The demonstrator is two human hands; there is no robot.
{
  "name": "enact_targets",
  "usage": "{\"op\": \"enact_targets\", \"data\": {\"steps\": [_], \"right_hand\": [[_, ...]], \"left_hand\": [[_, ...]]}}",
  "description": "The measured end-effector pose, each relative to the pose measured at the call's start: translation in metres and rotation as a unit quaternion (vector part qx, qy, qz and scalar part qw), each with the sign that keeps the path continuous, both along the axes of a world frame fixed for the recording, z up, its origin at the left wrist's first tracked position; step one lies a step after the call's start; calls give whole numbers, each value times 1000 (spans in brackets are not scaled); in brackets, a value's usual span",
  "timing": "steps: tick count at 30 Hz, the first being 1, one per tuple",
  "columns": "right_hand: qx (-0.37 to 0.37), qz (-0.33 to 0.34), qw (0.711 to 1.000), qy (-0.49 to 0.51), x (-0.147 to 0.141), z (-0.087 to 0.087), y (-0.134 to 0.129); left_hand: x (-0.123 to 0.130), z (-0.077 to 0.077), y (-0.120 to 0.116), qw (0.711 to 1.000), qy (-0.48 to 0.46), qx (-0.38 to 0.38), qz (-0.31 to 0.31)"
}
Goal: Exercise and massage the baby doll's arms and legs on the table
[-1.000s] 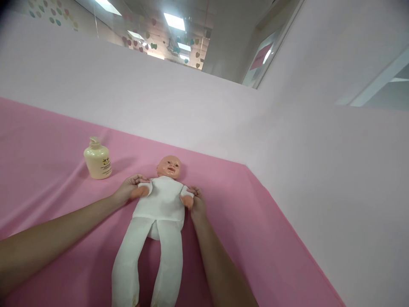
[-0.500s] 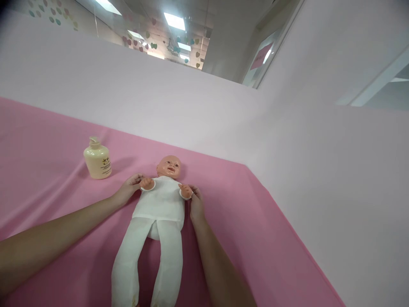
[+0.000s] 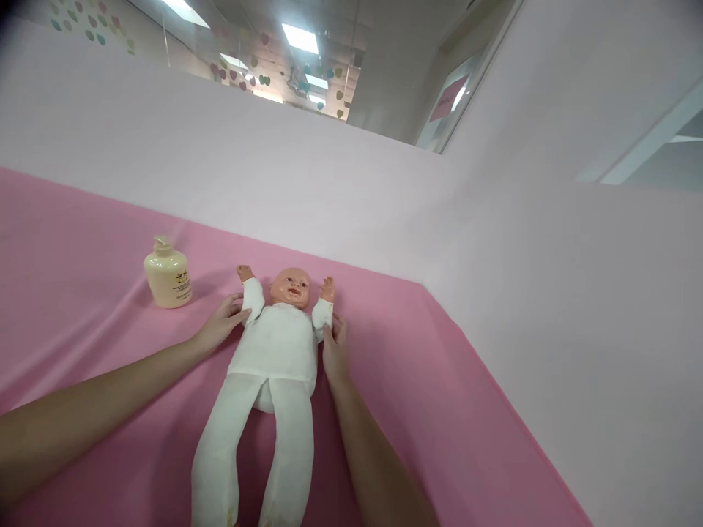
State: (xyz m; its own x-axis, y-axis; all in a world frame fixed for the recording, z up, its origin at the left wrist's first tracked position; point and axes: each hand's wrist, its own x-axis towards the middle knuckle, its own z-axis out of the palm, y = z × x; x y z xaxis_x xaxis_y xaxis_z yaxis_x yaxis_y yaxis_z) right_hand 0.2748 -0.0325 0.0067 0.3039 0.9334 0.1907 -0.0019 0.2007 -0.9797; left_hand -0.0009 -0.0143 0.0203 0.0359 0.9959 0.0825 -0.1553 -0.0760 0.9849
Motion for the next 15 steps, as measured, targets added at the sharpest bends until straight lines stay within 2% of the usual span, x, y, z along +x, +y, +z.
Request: {"op": "enact_targets", "data": {"steps": [4,8,15], "right_hand": [[-16,-26,999,-27,5,-6,4],[-26,-38,998,-49,7,-6,5],[-24,-42,998,-50,4,-1,1]], "left_hand": [[-2,-4,2,998,41,29,30],[-5,-9,5,997,44,48,52],[-6,-16,11,997,51,39,33]]}}
